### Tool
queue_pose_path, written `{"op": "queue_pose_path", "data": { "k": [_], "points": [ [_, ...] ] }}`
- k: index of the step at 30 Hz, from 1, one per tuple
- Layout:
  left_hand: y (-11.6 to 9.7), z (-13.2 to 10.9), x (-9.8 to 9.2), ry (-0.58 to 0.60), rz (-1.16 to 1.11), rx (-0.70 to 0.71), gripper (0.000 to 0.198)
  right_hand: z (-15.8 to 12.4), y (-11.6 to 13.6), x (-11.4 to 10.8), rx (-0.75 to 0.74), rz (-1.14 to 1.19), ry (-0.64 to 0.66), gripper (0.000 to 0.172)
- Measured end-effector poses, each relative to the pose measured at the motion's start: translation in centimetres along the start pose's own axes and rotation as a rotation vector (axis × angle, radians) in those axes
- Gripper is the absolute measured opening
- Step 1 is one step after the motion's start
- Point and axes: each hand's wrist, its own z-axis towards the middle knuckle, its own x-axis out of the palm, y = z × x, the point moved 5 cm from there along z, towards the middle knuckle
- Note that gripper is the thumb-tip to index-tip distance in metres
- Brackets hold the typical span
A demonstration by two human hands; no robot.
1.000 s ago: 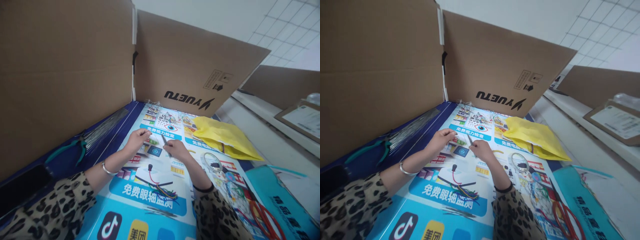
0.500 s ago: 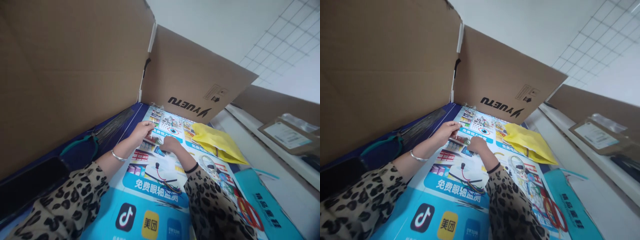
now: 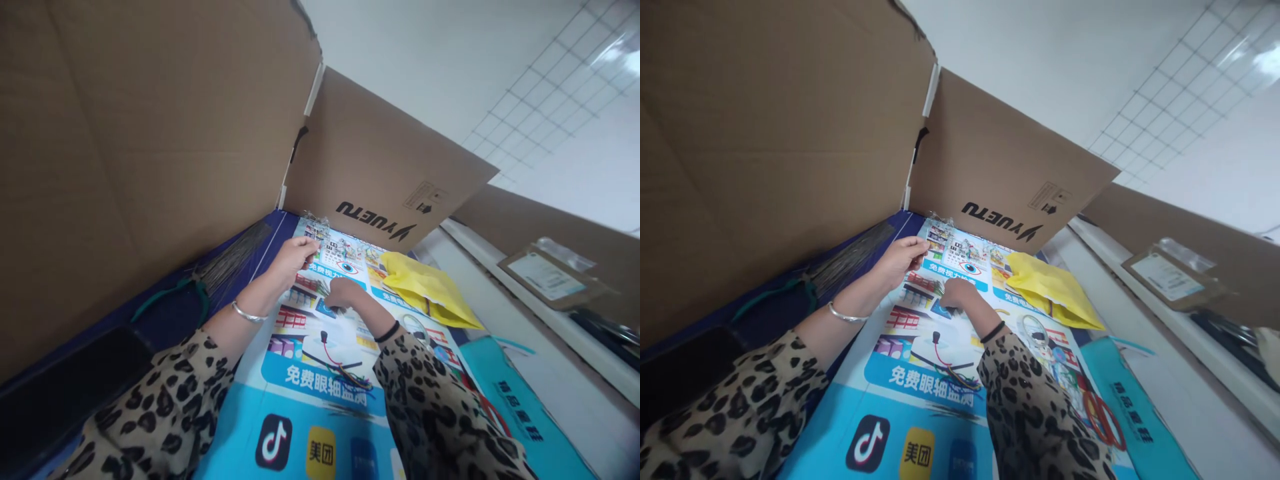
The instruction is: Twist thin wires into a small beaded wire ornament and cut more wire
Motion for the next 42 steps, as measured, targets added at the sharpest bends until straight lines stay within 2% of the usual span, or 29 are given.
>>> {"op": "queue_pose_path", "data": {
  "k": [3, 8, 11, 18, 24, 28, 33, 37, 42],
  "points": [
    [1.4, 0.3, 0.0, -0.032, -0.061, -0.04, 0.013, 0.3, -0.6, 0.3, 0.045, -0.054, 0.014, 0.026],
    [5.9, 0.5, -0.4, -0.087, -0.164, -0.199, 0.014, 0.7, -0.8, 0.5, 0.077, -0.092, 0.087, 0.028],
    [7.7, 0.9, -1.1, -0.113, -0.198, -0.268, 0.012, 1.0, -0.7, 0.5, 0.089, -0.076, 0.126, 0.03],
    [8.9, 1.6, -1.8, -0.098, -0.232, -0.316, 0.012, 1.8, -0.9, 0.6, 0.131, -0.016, 0.114, 0.032],
    [8.8, 1.3, -1.3, -0.062, -0.245, -0.258, 0.015, 1.3, -1.8, 0.9, 0.133, 0.071, 0.015, 0.031],
    [8.3, 0.8, -0.7, 0.004, -0.224, -0.206, 0.019, 0.0, -2.8, 0.7, 0.092, 0.194, -0.118, 0.023],
    [7.6, 0.2, 0.2, 0.017, -0.146, -0.126, 0.024, -2.3, -4.4, 1.4, 0.081, 0.393, -0.433, 0.007],
    [7.1, -1.3, 1.9, 0.014, -0.038, -0.027, 0.022, -4.3, -5.0, 3.1, 0.067, 0.568, -0.663, 0.01],
    [7.8, -3.5, 4.4, 0.123, 0.132, 0.05, 0.016, -6.1, -4.3, 5.2, -0.033, 0.752, -0.844, 0.016]
  ]
}}
